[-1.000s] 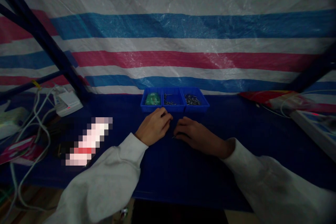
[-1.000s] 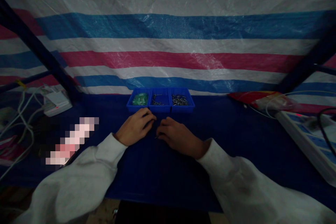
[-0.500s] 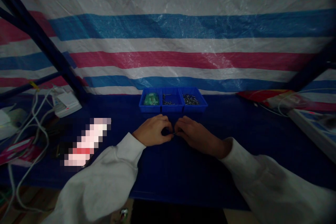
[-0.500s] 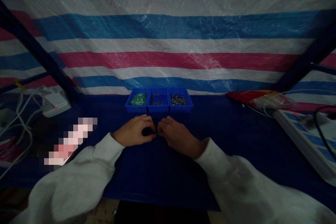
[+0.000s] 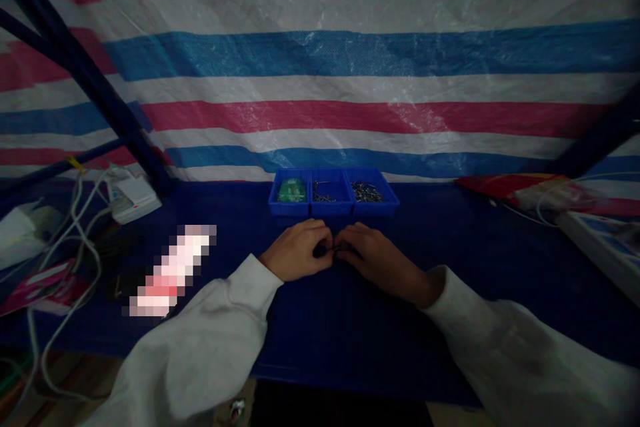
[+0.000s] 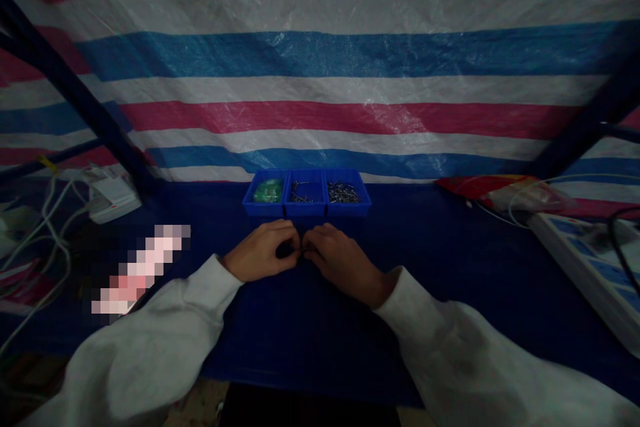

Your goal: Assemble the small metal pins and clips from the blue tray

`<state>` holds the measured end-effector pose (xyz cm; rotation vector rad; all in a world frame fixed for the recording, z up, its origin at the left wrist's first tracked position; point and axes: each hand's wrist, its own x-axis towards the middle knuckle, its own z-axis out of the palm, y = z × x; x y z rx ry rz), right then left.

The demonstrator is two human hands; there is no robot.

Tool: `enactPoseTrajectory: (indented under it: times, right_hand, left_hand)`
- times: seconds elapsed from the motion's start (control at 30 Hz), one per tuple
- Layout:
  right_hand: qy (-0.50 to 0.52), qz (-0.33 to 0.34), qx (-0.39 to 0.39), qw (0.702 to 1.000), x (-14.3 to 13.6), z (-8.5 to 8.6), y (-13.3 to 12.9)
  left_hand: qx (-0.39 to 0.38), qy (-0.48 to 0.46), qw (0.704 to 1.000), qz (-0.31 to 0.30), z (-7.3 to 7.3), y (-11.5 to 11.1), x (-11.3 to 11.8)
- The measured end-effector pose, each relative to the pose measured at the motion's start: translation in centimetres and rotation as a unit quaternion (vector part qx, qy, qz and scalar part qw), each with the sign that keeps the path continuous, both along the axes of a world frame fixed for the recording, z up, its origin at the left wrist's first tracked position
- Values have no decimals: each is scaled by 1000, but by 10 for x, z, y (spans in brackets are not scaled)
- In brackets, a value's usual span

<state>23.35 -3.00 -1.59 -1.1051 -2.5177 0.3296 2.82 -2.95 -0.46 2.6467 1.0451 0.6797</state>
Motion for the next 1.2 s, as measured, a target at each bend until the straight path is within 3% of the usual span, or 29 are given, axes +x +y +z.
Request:
enactPoseTrajectory:
  times: [0.47, 0.7, 1.2]
  right_hand:
    - [54, -36, -22, 998, -4, 15, -6]
    - [136, -37, -36, 989, -3, 17, -5]
    - [152, -26, -59, 986, -5, 14, -6]
  left_hand:
    - [52, -30, 997, 46, 7, -6, 1]
    - [61, -57, 995, 56, 4, -4, -1]
    - [88, -108, 990, 5, 3, -3, 0]
